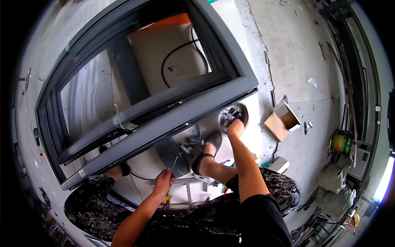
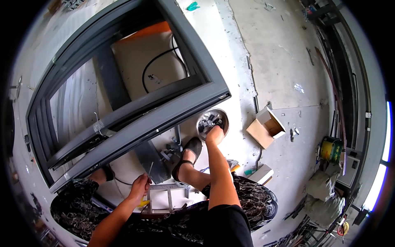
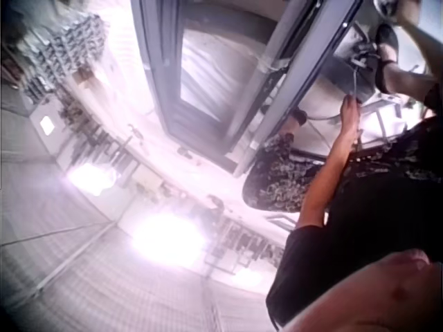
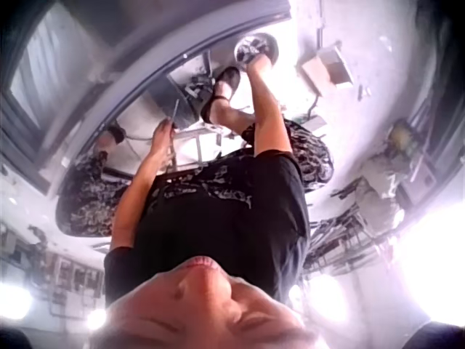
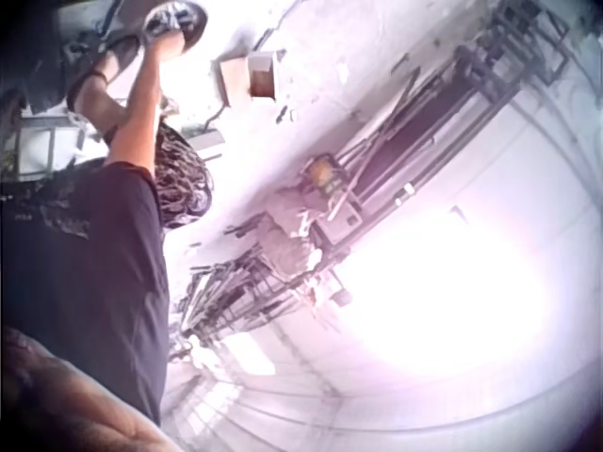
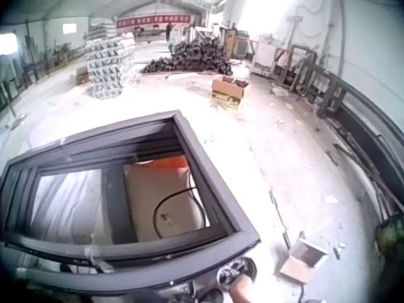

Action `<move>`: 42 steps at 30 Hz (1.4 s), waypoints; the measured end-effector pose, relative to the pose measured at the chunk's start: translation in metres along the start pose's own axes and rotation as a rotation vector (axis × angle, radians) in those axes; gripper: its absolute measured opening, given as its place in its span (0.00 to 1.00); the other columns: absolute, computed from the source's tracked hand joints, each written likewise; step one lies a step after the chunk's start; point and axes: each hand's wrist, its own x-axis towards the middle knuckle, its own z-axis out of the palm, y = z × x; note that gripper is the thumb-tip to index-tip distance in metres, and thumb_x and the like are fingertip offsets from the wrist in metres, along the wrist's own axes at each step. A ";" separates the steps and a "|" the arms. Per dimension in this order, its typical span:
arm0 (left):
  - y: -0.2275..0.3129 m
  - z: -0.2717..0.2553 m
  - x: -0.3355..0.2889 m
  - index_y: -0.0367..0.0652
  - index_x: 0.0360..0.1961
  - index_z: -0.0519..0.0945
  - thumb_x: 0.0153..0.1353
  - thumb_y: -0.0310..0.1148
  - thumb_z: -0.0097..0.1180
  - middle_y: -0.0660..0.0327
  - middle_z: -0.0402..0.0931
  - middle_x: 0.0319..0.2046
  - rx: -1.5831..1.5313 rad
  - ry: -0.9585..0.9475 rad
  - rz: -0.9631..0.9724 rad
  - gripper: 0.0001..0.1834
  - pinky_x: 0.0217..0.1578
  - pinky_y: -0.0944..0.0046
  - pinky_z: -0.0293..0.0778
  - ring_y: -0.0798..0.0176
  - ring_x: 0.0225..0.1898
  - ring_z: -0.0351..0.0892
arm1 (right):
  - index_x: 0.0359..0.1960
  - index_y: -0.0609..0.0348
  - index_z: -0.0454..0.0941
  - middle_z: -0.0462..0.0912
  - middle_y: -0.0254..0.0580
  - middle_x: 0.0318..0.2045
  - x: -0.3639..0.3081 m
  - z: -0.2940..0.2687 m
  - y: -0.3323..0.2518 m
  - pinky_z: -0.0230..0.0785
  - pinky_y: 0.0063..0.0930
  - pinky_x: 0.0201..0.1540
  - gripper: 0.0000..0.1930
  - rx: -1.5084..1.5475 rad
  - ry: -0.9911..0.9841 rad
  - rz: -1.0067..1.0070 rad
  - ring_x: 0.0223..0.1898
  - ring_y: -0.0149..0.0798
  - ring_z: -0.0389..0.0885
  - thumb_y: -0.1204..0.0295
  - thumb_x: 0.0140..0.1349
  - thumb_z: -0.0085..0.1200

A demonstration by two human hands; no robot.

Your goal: The person attaches hardware to a metal window frame. They place screws into holes on a metal strip and use a screwdriver to tighten them, securing the components to the frame.

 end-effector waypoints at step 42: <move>-0.017 -0.062 -0.259 0.38 0.23 0.77 0.62 0.38 0.60 0.58 0.70 0.18 0.575 0.452 1.255 0.16 0.22 0.58 0.65 0.54 0.19 0.71 | 0.39 0.63 0.84 0.83 0.42 0.35 -0.339 -0.390 -0.114 0.76 0.27 0.35 0.12 0.790 -0.587 -1.602 0.35 0.38 0.83 0.84 0.51 0.65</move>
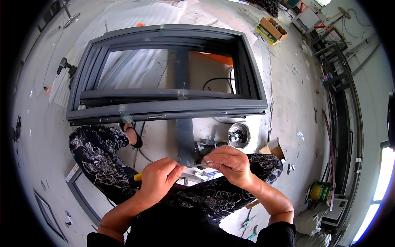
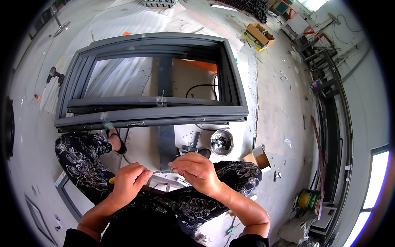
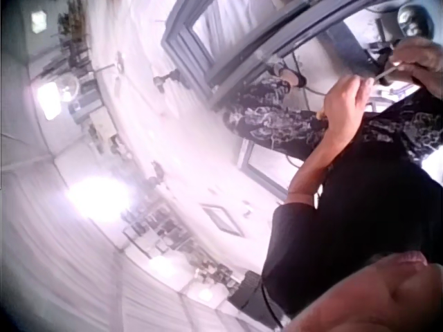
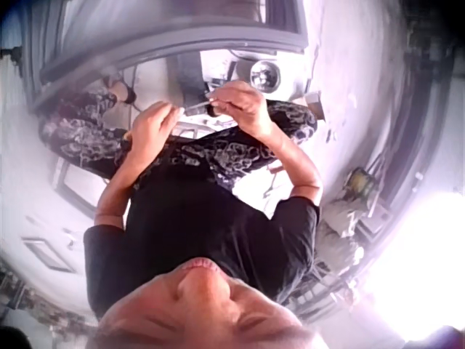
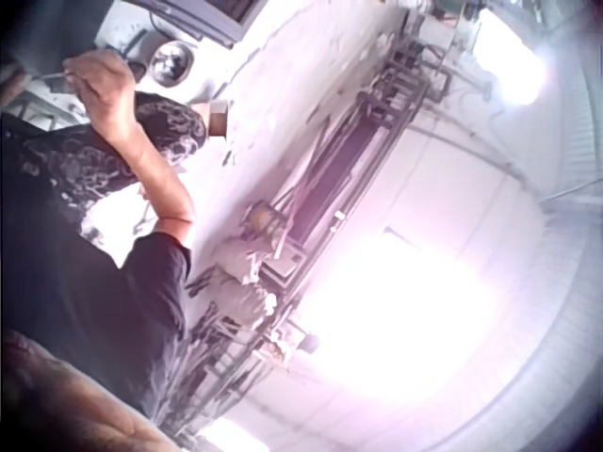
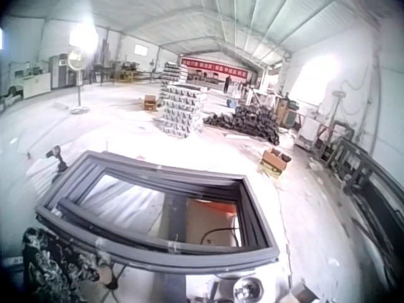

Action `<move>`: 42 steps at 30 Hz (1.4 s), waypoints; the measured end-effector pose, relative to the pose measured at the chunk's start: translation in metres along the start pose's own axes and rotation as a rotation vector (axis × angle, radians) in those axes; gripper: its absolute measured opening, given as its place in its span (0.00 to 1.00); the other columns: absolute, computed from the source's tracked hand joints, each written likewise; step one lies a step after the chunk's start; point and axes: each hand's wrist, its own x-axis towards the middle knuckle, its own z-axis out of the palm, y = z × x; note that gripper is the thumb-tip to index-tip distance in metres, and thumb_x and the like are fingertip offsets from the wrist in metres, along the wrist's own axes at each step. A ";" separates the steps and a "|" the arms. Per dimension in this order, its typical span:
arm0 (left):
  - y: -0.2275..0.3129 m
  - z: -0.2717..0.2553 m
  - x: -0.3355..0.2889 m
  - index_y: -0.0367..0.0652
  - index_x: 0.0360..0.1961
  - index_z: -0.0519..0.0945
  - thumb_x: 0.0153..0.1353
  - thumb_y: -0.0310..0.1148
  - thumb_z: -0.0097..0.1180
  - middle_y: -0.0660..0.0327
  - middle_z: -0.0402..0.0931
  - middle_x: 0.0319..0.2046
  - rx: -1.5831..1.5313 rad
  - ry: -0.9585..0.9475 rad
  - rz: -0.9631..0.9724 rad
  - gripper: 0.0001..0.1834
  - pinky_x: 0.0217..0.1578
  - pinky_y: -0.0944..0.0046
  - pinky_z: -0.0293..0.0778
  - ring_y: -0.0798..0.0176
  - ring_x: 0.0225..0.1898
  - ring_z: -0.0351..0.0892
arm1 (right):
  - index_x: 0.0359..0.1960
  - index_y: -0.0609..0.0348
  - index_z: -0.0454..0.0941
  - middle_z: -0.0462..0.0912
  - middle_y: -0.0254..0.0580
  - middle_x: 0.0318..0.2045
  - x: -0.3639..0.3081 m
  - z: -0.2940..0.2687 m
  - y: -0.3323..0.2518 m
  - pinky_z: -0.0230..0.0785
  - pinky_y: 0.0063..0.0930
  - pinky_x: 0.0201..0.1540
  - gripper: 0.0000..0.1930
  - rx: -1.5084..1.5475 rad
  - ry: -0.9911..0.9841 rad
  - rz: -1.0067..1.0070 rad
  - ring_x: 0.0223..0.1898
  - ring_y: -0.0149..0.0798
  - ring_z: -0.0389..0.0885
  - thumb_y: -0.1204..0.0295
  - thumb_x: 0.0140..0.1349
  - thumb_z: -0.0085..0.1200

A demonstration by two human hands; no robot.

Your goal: The person attaches hardware to a metal window frame. They place screws into holes on a metal strip and use a screwdriver to tighten them, securing the components to the frame.

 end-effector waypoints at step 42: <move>-0.026 -0.006 0.000 0.37 0.28 0.78 0.71 0.46 0.49 0.57 0.73 0.16 -0.292 -0.367 -0.347 0.22 0.23 0.61 0.66 0.59 0.19 0.72 | 0.42 0.64 0.81 0.84 0.39 0.32 0.013 0.012 0.005 0.76 0.23 0.35 0.12 0.256 -0.096 0.407 0.33 0.32 0.85 0.83 0.54 0.63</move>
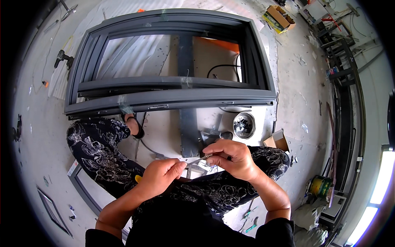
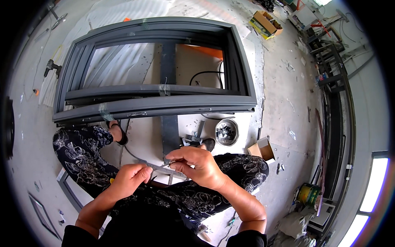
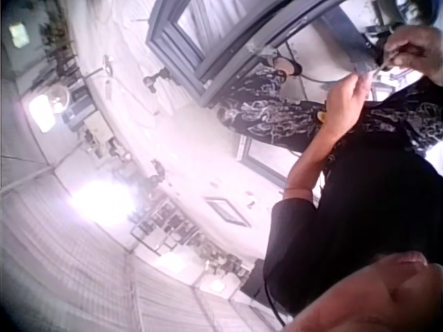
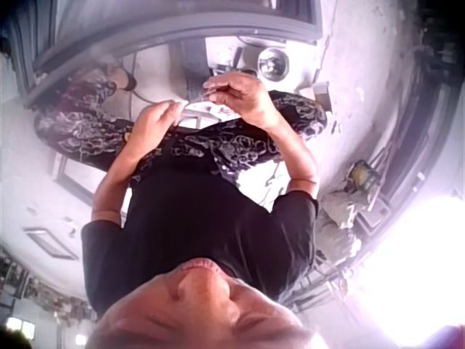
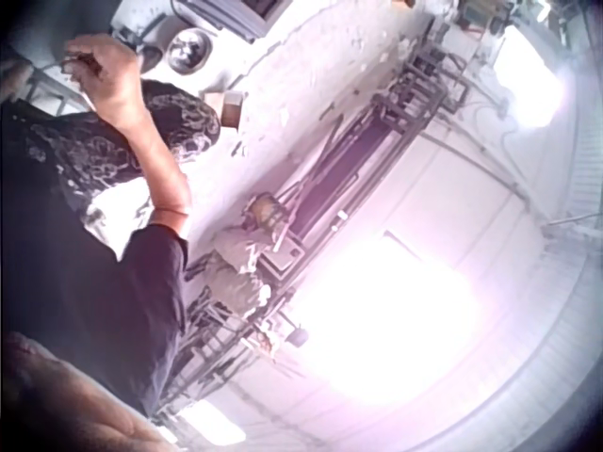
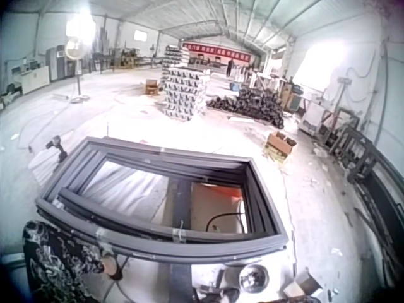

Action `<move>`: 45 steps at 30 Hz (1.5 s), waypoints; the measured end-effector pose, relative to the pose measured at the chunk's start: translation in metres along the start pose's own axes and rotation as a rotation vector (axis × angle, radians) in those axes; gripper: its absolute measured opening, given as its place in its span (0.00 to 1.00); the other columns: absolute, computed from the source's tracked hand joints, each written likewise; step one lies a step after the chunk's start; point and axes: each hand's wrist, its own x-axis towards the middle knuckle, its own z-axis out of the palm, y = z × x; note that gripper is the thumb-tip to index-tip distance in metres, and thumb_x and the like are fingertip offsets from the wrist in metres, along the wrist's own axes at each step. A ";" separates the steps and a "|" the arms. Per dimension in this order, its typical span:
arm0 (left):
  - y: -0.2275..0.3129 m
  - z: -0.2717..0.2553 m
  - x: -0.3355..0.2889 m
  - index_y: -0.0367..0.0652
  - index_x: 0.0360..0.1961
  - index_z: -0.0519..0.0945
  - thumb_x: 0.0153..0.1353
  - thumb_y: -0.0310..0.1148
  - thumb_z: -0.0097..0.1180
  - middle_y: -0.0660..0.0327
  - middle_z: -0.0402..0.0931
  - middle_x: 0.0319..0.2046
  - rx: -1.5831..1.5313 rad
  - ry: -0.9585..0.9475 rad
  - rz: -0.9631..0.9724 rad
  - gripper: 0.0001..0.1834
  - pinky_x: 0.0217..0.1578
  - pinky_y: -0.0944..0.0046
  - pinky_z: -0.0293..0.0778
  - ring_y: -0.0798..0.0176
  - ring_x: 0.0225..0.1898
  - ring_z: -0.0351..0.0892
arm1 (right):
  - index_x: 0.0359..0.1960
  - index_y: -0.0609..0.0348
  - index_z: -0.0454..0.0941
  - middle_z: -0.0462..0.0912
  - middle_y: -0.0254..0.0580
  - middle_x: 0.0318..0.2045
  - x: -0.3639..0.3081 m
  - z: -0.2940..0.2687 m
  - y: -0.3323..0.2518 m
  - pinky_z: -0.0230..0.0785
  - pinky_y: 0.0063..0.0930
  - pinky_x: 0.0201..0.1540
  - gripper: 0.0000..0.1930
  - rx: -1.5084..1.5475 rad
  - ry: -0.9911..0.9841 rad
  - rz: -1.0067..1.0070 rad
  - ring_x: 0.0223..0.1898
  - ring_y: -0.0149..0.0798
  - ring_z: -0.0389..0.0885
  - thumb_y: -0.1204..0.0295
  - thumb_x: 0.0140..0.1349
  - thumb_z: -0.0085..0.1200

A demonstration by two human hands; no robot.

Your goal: The person attaches hardware to a metal window frame. They place screws into holes on a metal strip and use a screwdriver to tighten them, securing the components to the frame.

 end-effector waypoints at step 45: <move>0.053 0.015 0.050 0.49 0.21 0.60 0.75 0.49 0.40 0.72 0.50 0.18 -0.593 0.225 0.147 0.24 0.15 0.74 0.42 0.78 0.16 0.43 | 0.36 0.63 0.82 0.84 0.44 0.27 -0.331 0.030 0.498 0.78 0.33 0.31 0.09 0.209 1.194 1.163 0.27 0.41 0.84 0.74 0.54 0.60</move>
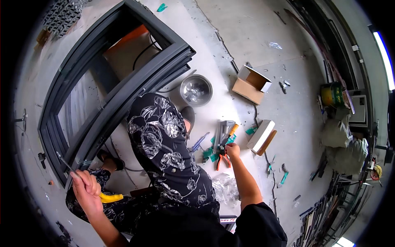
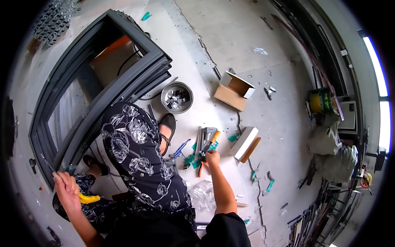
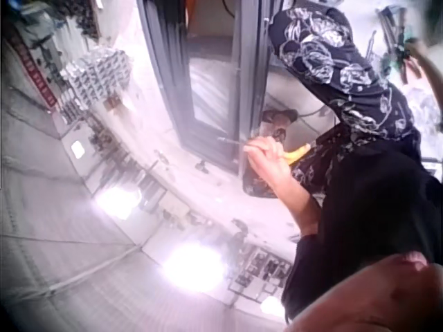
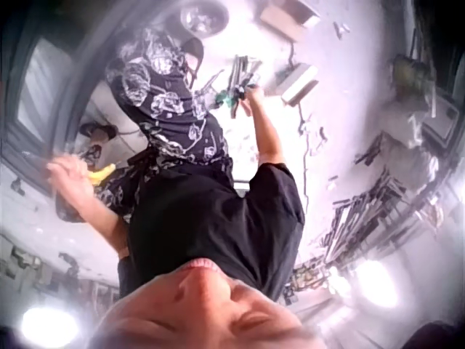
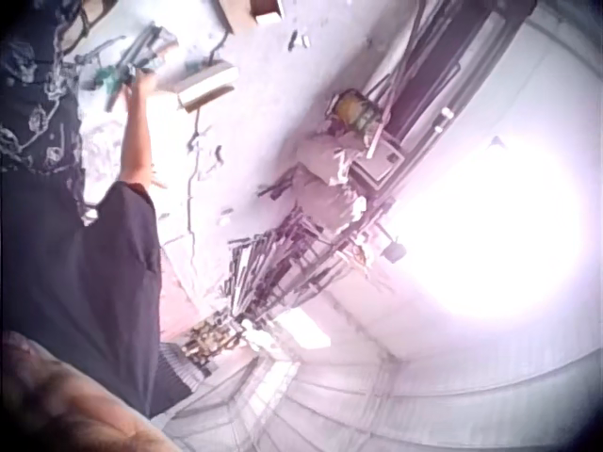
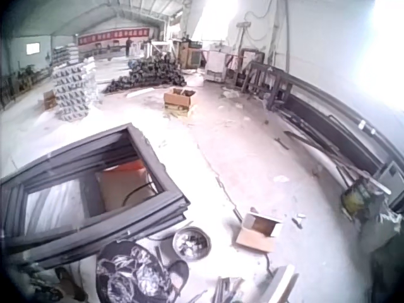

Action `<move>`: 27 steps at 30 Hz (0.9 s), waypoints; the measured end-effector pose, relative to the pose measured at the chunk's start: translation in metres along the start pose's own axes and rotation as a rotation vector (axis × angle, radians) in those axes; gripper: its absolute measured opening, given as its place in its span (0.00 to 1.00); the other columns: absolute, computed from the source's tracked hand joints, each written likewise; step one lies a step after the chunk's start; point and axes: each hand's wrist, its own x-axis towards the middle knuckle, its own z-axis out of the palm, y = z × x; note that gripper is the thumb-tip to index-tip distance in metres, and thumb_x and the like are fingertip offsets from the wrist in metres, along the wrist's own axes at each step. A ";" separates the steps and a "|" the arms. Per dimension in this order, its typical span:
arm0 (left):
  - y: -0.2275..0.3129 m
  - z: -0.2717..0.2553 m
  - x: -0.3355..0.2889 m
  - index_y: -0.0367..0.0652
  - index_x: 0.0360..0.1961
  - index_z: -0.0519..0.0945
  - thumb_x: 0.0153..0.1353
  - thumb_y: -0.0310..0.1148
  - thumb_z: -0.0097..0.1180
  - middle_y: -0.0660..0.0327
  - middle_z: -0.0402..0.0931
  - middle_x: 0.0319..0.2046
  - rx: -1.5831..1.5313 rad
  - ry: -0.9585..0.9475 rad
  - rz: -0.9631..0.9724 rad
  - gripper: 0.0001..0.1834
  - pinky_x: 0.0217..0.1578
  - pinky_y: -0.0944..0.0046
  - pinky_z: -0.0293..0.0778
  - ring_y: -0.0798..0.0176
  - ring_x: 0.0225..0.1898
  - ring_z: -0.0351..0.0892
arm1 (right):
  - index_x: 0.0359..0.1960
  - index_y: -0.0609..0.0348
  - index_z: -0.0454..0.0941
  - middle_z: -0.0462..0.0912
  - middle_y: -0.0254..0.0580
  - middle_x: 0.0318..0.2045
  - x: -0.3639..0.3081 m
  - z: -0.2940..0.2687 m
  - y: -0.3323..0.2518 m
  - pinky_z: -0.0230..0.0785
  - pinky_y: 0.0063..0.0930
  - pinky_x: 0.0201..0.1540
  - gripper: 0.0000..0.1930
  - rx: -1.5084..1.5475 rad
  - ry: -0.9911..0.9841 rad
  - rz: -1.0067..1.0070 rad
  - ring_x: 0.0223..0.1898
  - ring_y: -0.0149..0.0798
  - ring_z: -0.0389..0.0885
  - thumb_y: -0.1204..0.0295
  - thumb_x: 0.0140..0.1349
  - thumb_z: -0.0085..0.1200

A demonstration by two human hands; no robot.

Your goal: The person attaches hardware to a metal window frame. They place screws into holes on a metal strip and use a screwdriver to tighten them, securing the components to the frame.

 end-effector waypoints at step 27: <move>-0.009 -0.026 -0.007 0.47 0.23 0.64 0.74 0.51 0.41 0.72 0.53 0.16 -0.001 0.233 -0.135 0.25 0.16 0.73 0.47 0.77 0.16 0.49 | 0.48 0.61 0.69 0.77 0.50 0.29 0.082 0.049 -0.120 0.76 0.33 0.20 0.20 1.146 -0.013 0.576 0.21 0.43 0.76 0.59 0.63 0.51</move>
